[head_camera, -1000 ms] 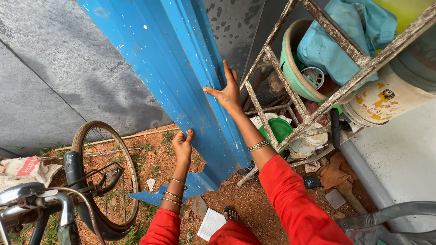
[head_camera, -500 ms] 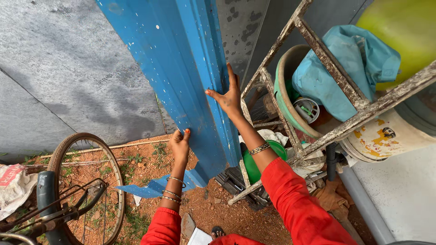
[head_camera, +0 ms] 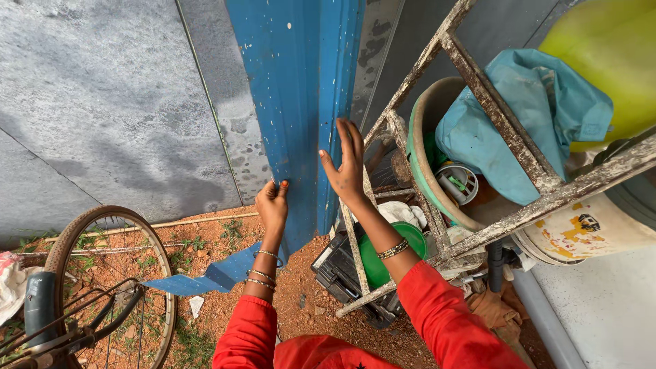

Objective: The person measures and folds a long blue plastic sheet near a storage shelf, then picks up a pink cloth and wipes the seat and armrests of a plastic chair in a backyard.

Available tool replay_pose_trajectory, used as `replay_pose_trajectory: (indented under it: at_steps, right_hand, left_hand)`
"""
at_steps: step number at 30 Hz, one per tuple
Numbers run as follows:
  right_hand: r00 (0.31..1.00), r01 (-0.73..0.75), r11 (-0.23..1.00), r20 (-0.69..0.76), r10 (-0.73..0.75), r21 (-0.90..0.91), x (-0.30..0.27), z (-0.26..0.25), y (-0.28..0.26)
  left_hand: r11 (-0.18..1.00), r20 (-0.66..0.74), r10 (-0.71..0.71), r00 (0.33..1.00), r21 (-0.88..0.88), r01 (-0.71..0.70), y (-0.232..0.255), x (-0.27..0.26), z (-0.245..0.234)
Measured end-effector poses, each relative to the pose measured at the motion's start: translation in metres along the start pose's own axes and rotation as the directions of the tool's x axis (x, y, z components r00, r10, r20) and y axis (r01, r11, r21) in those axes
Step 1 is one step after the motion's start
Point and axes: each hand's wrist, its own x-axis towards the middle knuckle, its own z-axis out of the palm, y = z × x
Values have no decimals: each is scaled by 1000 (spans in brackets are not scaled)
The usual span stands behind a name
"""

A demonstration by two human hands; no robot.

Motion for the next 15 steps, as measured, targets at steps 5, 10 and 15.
replay_pose_trajectory:
  at_steps: [5,10,15]
  right_hand:
    - [989,71,988,138,-52,-136,1,3,-20]
    - [958,267,926,183,-223,-268,12,15,-28]
    - [925,341,891,276,-261,-301,28,44,-24]
  left_hand:
    - [977,-13,42,999,210,-38,12,8,-5]
    - [964,40,19,999,264,-29,26,24,-7]
    - [949,93,-10,996,316,-20,27,45,-9]
